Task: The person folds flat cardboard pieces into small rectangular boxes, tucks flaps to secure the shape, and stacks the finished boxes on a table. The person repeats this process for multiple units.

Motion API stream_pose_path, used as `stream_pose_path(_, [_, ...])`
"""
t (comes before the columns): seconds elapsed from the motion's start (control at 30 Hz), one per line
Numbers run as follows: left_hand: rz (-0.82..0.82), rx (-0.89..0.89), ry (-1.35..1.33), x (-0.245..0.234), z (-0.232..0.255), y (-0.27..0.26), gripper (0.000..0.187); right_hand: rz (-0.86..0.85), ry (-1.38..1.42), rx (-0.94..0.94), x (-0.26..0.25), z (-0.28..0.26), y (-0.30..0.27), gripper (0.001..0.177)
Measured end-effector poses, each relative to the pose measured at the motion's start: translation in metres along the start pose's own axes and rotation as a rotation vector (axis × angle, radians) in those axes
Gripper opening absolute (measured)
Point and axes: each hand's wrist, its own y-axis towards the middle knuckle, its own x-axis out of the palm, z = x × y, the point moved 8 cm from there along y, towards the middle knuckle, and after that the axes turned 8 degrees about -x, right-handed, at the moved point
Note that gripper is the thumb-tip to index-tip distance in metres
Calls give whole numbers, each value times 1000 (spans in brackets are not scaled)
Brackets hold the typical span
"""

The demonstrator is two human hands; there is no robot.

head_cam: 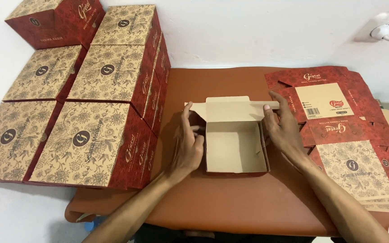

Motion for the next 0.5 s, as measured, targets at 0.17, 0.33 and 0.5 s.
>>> stream_pose_path(0.17, [46, 49, -91, 3, -48, 8, 75, 146, 73, -175, 0, 31, 1, 32])
stream_pose_path(0.33, [239, 265, -173, -13, -22, -1, 30, 345, 178, -368, -16, 46, -4, 52])
stream_pose_path(0.5, [282, 368, -179, -17, -17, -5, 28, 377, 182, -556, -24, 26, -9, 70])
